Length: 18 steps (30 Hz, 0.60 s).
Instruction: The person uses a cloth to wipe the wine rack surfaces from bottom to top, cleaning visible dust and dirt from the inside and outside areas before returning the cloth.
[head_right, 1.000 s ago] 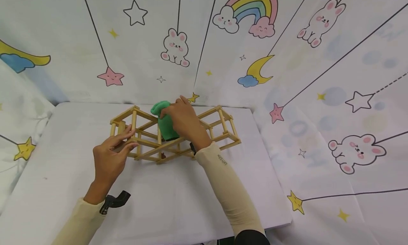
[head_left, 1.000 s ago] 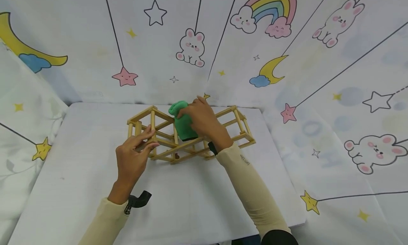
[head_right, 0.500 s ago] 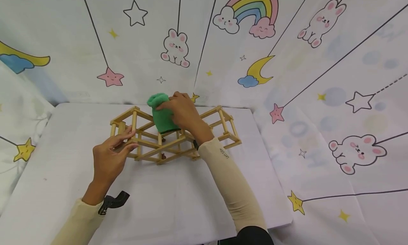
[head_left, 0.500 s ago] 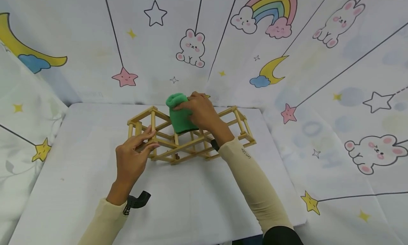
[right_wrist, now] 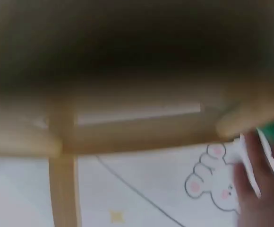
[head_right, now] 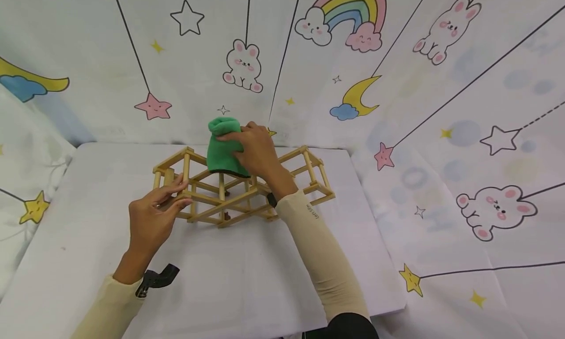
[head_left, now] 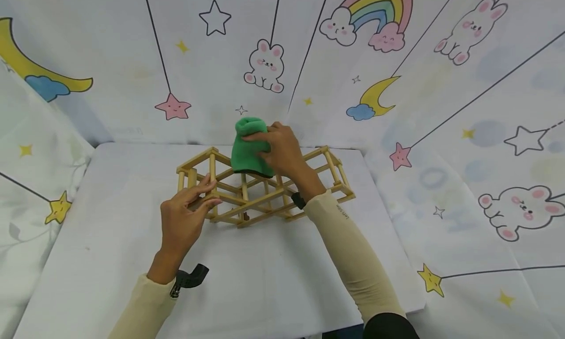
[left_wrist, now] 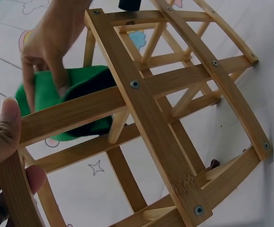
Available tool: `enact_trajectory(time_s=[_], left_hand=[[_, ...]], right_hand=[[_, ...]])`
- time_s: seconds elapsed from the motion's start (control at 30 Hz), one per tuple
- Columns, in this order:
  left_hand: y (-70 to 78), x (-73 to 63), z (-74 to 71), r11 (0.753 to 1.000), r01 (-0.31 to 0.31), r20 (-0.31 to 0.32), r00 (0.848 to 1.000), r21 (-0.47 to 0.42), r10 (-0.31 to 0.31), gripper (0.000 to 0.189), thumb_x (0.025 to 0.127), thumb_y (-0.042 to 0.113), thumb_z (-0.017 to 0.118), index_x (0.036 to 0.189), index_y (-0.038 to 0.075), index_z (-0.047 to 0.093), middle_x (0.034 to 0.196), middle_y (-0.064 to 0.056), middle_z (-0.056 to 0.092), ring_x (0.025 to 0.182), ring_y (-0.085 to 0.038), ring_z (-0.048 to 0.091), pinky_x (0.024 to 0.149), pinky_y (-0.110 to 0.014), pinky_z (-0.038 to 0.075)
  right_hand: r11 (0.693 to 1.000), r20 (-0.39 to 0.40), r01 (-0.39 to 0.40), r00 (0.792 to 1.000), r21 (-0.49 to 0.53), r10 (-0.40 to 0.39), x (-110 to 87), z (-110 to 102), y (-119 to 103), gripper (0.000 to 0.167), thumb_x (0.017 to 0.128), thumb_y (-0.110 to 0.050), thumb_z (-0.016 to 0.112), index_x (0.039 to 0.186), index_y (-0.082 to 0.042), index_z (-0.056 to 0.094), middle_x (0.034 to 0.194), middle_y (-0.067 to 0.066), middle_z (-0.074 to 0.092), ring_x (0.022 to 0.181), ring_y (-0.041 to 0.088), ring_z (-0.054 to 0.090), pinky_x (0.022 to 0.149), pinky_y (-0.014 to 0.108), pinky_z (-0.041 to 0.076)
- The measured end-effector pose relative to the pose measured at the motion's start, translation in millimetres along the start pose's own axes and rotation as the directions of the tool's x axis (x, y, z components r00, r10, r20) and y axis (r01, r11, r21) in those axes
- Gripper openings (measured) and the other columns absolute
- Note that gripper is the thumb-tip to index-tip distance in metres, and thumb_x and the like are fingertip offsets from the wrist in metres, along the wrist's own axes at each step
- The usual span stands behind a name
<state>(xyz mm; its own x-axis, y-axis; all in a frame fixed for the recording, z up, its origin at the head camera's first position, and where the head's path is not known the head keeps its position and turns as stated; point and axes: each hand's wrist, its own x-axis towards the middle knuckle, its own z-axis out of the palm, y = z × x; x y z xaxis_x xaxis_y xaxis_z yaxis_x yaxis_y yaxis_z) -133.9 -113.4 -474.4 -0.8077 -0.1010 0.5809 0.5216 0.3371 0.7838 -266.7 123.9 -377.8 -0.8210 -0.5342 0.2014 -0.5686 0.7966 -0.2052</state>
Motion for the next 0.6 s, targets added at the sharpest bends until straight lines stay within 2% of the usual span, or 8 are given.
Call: enact_trajectory(time_s=[0.13,0.17,0.23,0.3,0.37,0.5,0.53,0.6], left_hand=[[0.2,0.0,-1.1,1.000,0.006,0.003,1.000,0.000,-0.006,0.047,0.078,-0.002,0.090,0.124,0.002,0.078,0.128,-0.017,0.076,0.116,-0.037,0.074,0.087,-0.009,0.055],[0.2,-0.3,-1.6,1.000,0.008,0.004,1.000,0.002,-0.008,0.047,0.078,-0.003,0.090,0.124,0.002,0.078,0.128,-0.017,0.076,0.116,-0.037,0.074,0.087,-0.009,0.055],[0.6,-0.7,-2.4,1.000,0.015,0.006,1.000,0.004,-0.015,0.048,0.078,-0.003,0.090,0.124,0.003,0.078,0.128,-0.017,0.076,0.116,-0.036,0.074,0.087,-0.009,0.055],[0.6,-0.6,-2.4,1.000,0.019,0.009,1.000,-0.005,-0.019,0.047,0.078,-0.003,0.090,0.124,0.003,0.078,0.127,-0.018,0.076,0.117,-0.034,0.074,0.088,-0.010,0.055],[0.4,-0.2,-2.0,1.000,0.021,0.011,1.000,-0.015,-0.021,0.047,0.078,-0.004,0.090,0.124,0.002,0.078,0.127,-0.019,0.076,0.118,-0.031,0.074,0.088,-0.011,0.056],[0.8,0.5,-1.1,0.999,0.026,0.013,1.000,-0.034,-0.026,0.047,0.078,-0.004,0.090,0.123,0.002,0.078,0.126,-0.020,0.076,0.119,-0.023,0.074,0.088,-0.012,0.056],[1.1,0.6,-0.9,0.999,0.028,0.013,1.000,-0.036,-0.028,0.047,0.078,-0.005,0.090,0.123,0.001,0.079,0.126,-0.020,0.076,0.119,-0.021,0.074,0.088,-0.012,0.056],[1.9,0.9,-0.6,0.999,0.034,0.015,0.999,-0.033,-0.033,0.046,0.078,-0.004,0.090,0.123,0.001,0.079,0.126,-0.019,0.076,0.119,-0.020,0.074,0.088,-0.012,0.057]], right_hand=[[0.995,0.174,0.046,0.984,-0.087,-0.031,-0.7,1.8,1.9,0.047,0.087,-0.014,0.090,0.127,-0.036,0.079,0.122,-0.002,0.080,0.108,0.022,0.061,0.108,0.044,0.048],[0.992,0.153,0.070,0.987,-0.102,-0.053,-1.1,3.0,2.1,0.047,0.087,-0.015,0.091,0.127,-0.036,0.079,0.123,-0.002,0.080,0.107,0.022,0.061,0.110,0.044,0.046],[0.992,0.027,0.078,0.997,-0.096,-0.075,-2.1,4.5,2.6,0.048,0.087,-0.016,0.090,0.129,-0.037,0.078,0.123,0.000,0.080,0.107,0.023,0.060,0.112,0.046,0.045],[0.996,-0.074,0.061,0.995,-0.068,-0.066,-3.4,5.0,3.1,0.048,0.087,-0.016,0.090,0.129,-0.036,0.078,0.124,0.003,0.080,0.107,0.024,0.061,0.109,0.047,0.046],[0.997,-0.065,0.041,0.997,-0.060,-0.045,-4.4,5.3,3.6,0.047,0.087,-0.018,0.090,0.129,-0.036,0.078,0.124,0.002,0.080,0.106,0.024,0.061,0.107,0.047,0.047],[0.992,0.074,0.048,0.996,-0.113,-0.040,-4.1,5.5,4.0,0.048,0.087,-0.016,0.090,0.128,-0.038,0.078,0.121,-0.003,0.081,0.108,0.022,0.061,0.114,0.048,0.043],[0.991,0.067,0.054,0.997,-0.125,-0.046,-3.8,5.2,3.9,0.049,0.087,-0.017,0.090,0.129,-0.039,0.078,0.121,-0.003,0.081,0.108,0.021,0.061,0.115,0.048,0.042],[0.994,-0.014,0.041,0.999,-0.103,-0.043,-3.0,3.5,3.0,0.049,0.088,-0.017,0.090,0.130,-0.038,0.077,0.123,-0.001,0.080,0.108,0.023,0.062,0.115,0.048,0.042]])
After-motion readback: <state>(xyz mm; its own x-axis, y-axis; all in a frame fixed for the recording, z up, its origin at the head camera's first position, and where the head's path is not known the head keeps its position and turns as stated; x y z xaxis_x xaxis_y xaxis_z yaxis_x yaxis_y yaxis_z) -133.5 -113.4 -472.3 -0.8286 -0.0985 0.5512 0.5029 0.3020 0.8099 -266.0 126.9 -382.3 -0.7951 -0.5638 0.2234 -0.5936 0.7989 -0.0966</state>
